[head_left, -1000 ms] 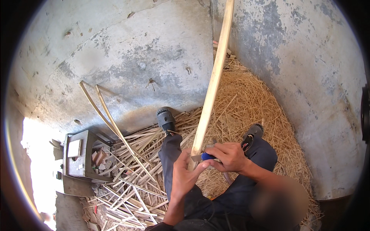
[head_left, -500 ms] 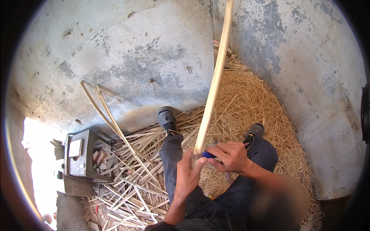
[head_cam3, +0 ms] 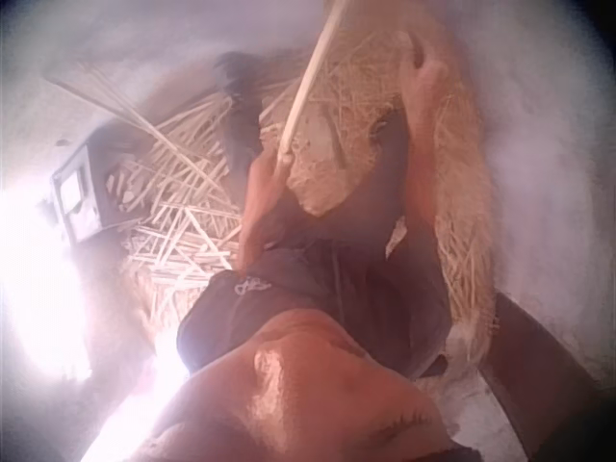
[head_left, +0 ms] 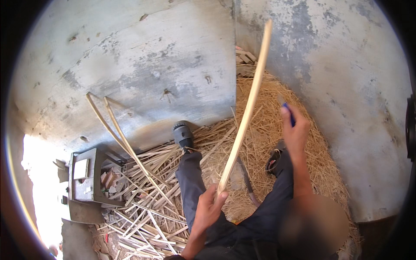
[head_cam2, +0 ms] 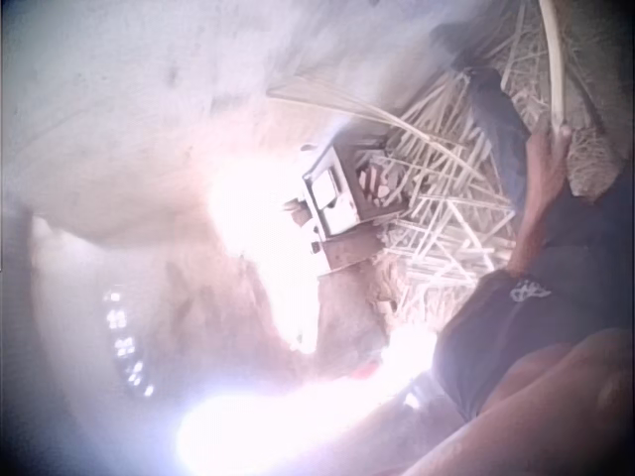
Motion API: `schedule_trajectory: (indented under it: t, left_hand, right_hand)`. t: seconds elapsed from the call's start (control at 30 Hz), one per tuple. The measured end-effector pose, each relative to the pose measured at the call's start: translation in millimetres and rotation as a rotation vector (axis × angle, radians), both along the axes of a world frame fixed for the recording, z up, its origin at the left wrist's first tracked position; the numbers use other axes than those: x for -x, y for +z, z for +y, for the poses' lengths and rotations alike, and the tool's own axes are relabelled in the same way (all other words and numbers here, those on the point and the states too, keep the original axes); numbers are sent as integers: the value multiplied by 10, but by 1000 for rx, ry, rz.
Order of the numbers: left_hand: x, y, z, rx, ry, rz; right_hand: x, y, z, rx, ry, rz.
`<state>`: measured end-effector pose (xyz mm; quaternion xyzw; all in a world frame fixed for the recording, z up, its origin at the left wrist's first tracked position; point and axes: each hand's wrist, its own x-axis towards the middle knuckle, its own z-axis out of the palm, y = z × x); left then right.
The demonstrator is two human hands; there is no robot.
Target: The person sits on a straw-covered floor and uses a small knife to shave thin strips from a long, thin piece of wood. They hold the wood with their left hand and carefully scrape along its length with the knife in their right hand, creating wood shavings.
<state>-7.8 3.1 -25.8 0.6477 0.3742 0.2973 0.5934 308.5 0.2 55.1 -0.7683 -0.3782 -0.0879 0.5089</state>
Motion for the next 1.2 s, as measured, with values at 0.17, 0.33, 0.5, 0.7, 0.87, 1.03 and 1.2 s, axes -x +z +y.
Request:
schedule_trajectory:
  t: [0.17,0.33,0.5,0.7,0.87,1.03,1.2]
  left_hand:
    - [17,93,142,-40,-4,81]
    - [-63,201,233,-83,35,-104]
    - [-152,167,262,-99,12,-201]
    - [-253,181,243,-120,-12,-226]
    - [-293,275,209,-37,-27,-196]
    - [-299,235,199,-103,4,-160]
    - [-307,258,176,-94,29,-161]
  right_hand:
    - [88,-249,-92,-155,271,-241]
    - [527,-539,-186,-135,683,-391]
    - [770,-658,-269,-61,796,-497]
    - [841,-556,-265,-68,867,-508]
    - [876,-555,-293,-34,841,-541]
    - [905,-543,-303,-33,802,-549]
    - [915,-587,-298,-37,751,-588]
